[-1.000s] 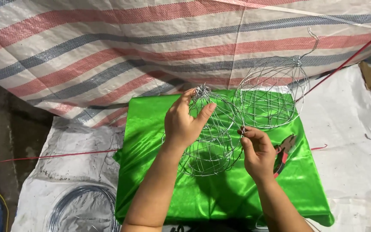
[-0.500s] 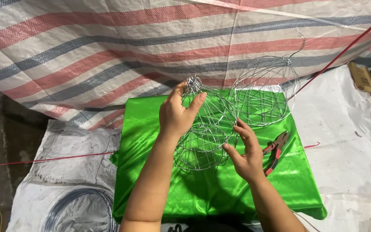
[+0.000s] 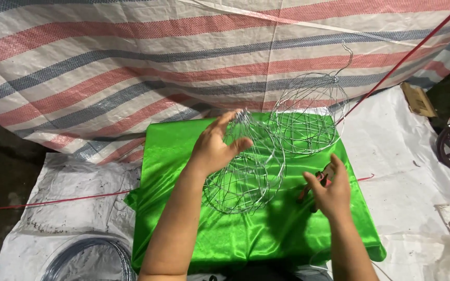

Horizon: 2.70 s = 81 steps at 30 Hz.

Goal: Connecting pieces of wire mesh together by twisting thin wire with pliers to form a structure.

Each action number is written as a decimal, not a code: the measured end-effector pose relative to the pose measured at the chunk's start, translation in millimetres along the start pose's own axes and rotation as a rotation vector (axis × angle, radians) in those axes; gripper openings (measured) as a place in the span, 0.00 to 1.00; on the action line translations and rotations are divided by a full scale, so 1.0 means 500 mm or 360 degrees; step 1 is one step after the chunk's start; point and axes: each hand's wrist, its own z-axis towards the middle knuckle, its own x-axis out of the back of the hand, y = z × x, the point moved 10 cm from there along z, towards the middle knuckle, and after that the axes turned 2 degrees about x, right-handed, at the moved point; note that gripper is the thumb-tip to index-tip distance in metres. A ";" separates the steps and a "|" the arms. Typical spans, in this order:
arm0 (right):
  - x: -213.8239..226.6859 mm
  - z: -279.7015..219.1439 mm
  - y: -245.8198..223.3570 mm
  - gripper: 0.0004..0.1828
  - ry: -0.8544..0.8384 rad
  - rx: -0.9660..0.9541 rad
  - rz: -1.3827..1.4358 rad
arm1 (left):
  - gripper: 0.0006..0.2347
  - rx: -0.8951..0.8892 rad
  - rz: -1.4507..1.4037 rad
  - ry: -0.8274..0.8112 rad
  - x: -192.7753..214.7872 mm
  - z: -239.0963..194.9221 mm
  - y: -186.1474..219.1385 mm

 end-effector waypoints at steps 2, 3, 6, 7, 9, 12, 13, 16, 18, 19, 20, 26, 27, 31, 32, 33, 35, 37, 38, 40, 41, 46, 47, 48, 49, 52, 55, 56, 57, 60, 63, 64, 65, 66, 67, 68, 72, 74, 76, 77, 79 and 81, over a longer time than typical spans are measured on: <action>0.004 -0.001 0.080 0.54 -0.0006 -0.0069 -0.0247 | 0.46 -0.0119 -0.0068 -0.0047 -0.011 -0.007 -0.014; 0.009 -0.004 0.126 0.54 -0.0012 -0.0141 -0.0493 | 0.46 -0.0236 -0.0134 -0.0098 -0.021 -0.014 -0.014; -0.019 -0.029 0.142 0.56 -0.0090 -0.0242 -0.0521 | 0.49 -0.0339 -0.0201 -0.0091 -0.022 -0.025 -0.050; -0.026 -0.034 0.137 0.56 -0.0098 -0.0244 -0.0520 | 0.49 -0.0330 -0.0200 -0.0091 -0.024 -0.034 -0.057; -0.049 -0.043 0.150 0.58 -0.0176 -0.0444 -0.0473 | 0.49 -0.0539 -0.0194 0.0013 -0.011 -0.056 -0.043; -0.064 -0.034 0.196 0.56 -0.0111 -0.0505 -0.0300 | 0.48 -0.0627 -0.0260 0.0135 0.007 -0.085 -0.042; -0.081 -0.029 0.251 0.56 -0.0116 -0.0497 -0.0295 | 0.48 -0.0626 -0.0253 0.0143 0.007 -0.095 -0.042; -0.092 -0.019 0.386 0.32 0.0211 -0.0734 0.0258 | 0.49 -0.0650 -0.0238 0.0234 0.010 -0.110 -0.045; -0.109 -0.034 0.400 0.15 0.0420 -0.0904 0.0858 | 0.51 -0.0577 -0.0188 0.0189 -0.003 -0.114 -0.068; -0.078 -0.045 0.350 0.15 0.0426 -0.0882 0.0867 | 0.51 -0.0596 -0.0185 0.0203 0.004 -0.123 -0.064; -0.067 -0.055 0.302 0.16 0.0342 -0.0896 0.1165 | 0.46 -0.0686 -0.0029 0.0260 0.008 -0.137 -0.050; 0.029 -0.112 0.014 0.26 -0.0015 -0.0506 0.2110 | 0.49 -0.0426 0.0059 0.0139 -0.003 -0.166 -0.101; 0.035 -0.123 -0.028 0.28 -0.0172 -0.0414 0.2449 | 0.49 -0.0423 0.0006 0.0136 -0.006 -0.171 -0.106; -0.012 -0.177 -0.131 0.45 -0.1111 -0.0306 0.3306 | 0.45 -0.0408 0.0037 0.0243 -0.004 -0.157 -0.089; -0.039 -0.198 -0.135 0.43 -0.1287 -0.0389 0.3343 | 0.44 -0.0338 0.0118 0.0304 0.000 -0.147 -0.087; -0.064 -0.222 -0.140 0.41 -0.1464 -0.0471 0.3378 | 0.43 -0.0269 0.0201 0.0363 0.005 -0.137 -0.085; -0.072 -0.253 -0.140 0.42 -0.1574 -0.0488 0.3364 | 0.42 -0.0236 0.0256 0.0424 0.002 -0.123 -0.068; -0.077 -0.274 -0.142 0.44 -0.1670 -0.0509 0.3354 | 0.41 -0.0203 0.0310 0.0472 0.001 -0.107 -0.052; -0.077 -0.279 -0.140 0.40 -0.1678 -0.0392 0.3230 | 0.40 -0.0139 0.0333 0.0466 -0.002 -0.097 -0.053; -0.073 -0.288 -0.141 0.37 -0.1674 -0.0282 0.3108 | 0.39 -0.0076 0.0355 0.0451 -0.008 -0.082 -0.042; -0.081 -0.290 -0.129 0.36 -0.1583 -0.0410 0.3002 | 0.40 0.0010 0.0409 0.0430 -0.011 -0.075 -0.041; -0.080 -0.302 -0.111 0.37 -0.1458 -0.0542 0.2664 | 0.45 0.0143 0.0613 0.0373 -0.030 -0.043 -0.056; -0.082 -0.303 -0.113 0.39 -0.1411 -0.0572 0.2406 | 0.41 -0.0003 0.0600 0.0487 -0.020 -0.046 -0.040; -0.081 -0.300 -0.114 0.41 -0.1360 -0.0591 0.2148 | 0.38 -0.0156 0.0585 0.0603 -0.009 -0.048 -0.022; -0.089 -0.300 -0.102 0.41 -0.1354 -0.0590 0.2151 | 0.38 -0.0161 0.0584 0.0598 -0.008 -0.047 -0.026; -0.119 -0.329 -0.104 0.37 -0.1614 -0.0629 0.2153 | 0.38 -0.0077 0.0530 0.0564 -0.006 -0.046 -0.047; -0.136 -0.342 -0.124 0.36 -0.1695 -0.0721 0.2125 | 0.35 -0.0106 0.0494 0.0644 0.000 -0.056 -0.044; -0.139 -0.342 -0.127 0.37 -0.1677 -0.0738 0.2137 | 0.35 -0.0111 0.0498 0.0660 0.001 -0.057 -0.043; -0.143 -0.342 -0.130 0.39 -0.1659 -0.0756 0.2148 | 0.36 -0.0116 0.0502 0.0675 0.003 -0.058 -0.043; -0.150 -0.338 -0.130 0.39 -0.1639 -0.0805 0.2277 | 0.33 -0.0178 0.0491 0.0739 0.009 -0.066 -0.045; -0.152 -0.332 -0.128 0.37 -0.1615 -0.0873 0.2345 | 0.30 -0.0276 0.0480 0.0800 0.016 -0.072 -0.034; -0.153 -0.330 -0.131 0.37 -0.1613 -0.0874 0.2344 | 0.30 -0.0276 0.0478 0.0799 0.016 -0.072 -0.035; -0.152 -0.327 -0.135 0.37 -0.1606 -0.0847 0.2314 | 0.29 -0.0280 0.0476 0.0803 0.016 -0.073 -0.036; -0.153 -0.325 -0.138 0.36 -0.1601 -0.0820 0.2282 | 0.28 -0.0283 0.0474 0.0808 0.017 -0.074 -0.037; -0.155 -0.325 -0.136 0.36 -0.1601 -0.0820 0.2281 | 0.28 -0.0283 0.0472 0.0809 0.018 -0.073 -0.036; -0.156 -0.324 -0.132 0.36 -0.1574 -0.0813 0.2284 | 0.28 -0.0322 0.0485 0.0812 0.018 -0.074 -0.031; -0.153 -0.321 -0.132 0.29 -0.1502 -0.0799 0.2266 | 0.29 -0.0310 0.0476 0.0807 0.018 -0.079 -0.027; -0.147 -0.321 -0.147 0.26 -0.1488 -0.0790 0.2266 | 0.30 -0.0336 0.0488 0.0825 0.018 -0.080 -0.023; -0.143 -0.324 -0.147 0.23 -0.1474 -0.0782 0.2265 | 0.30 -0.0363 0.0499 0.0843 0.017 -0.083 -0.020; -0.144 -0.328 -0.136 0.23 -0.1449 -0.0852 0.2346 | 0.30 -0.0371 0.0500 0.0858 0.016 -0.086 -0.019; -0.140 -0.329 -0.130 0.24 -0.1426 -0.0923 0.2426 | 0.30 -0.0377 0.0502 0.0876 0.013 -0.088 -0.021; -0.136 -0.339 -0.148 0.31 -0.1524 -0.1066 0.2574 | 0.27 -0.0421 0.0462 0.0925 0.011 -0.096 -0.023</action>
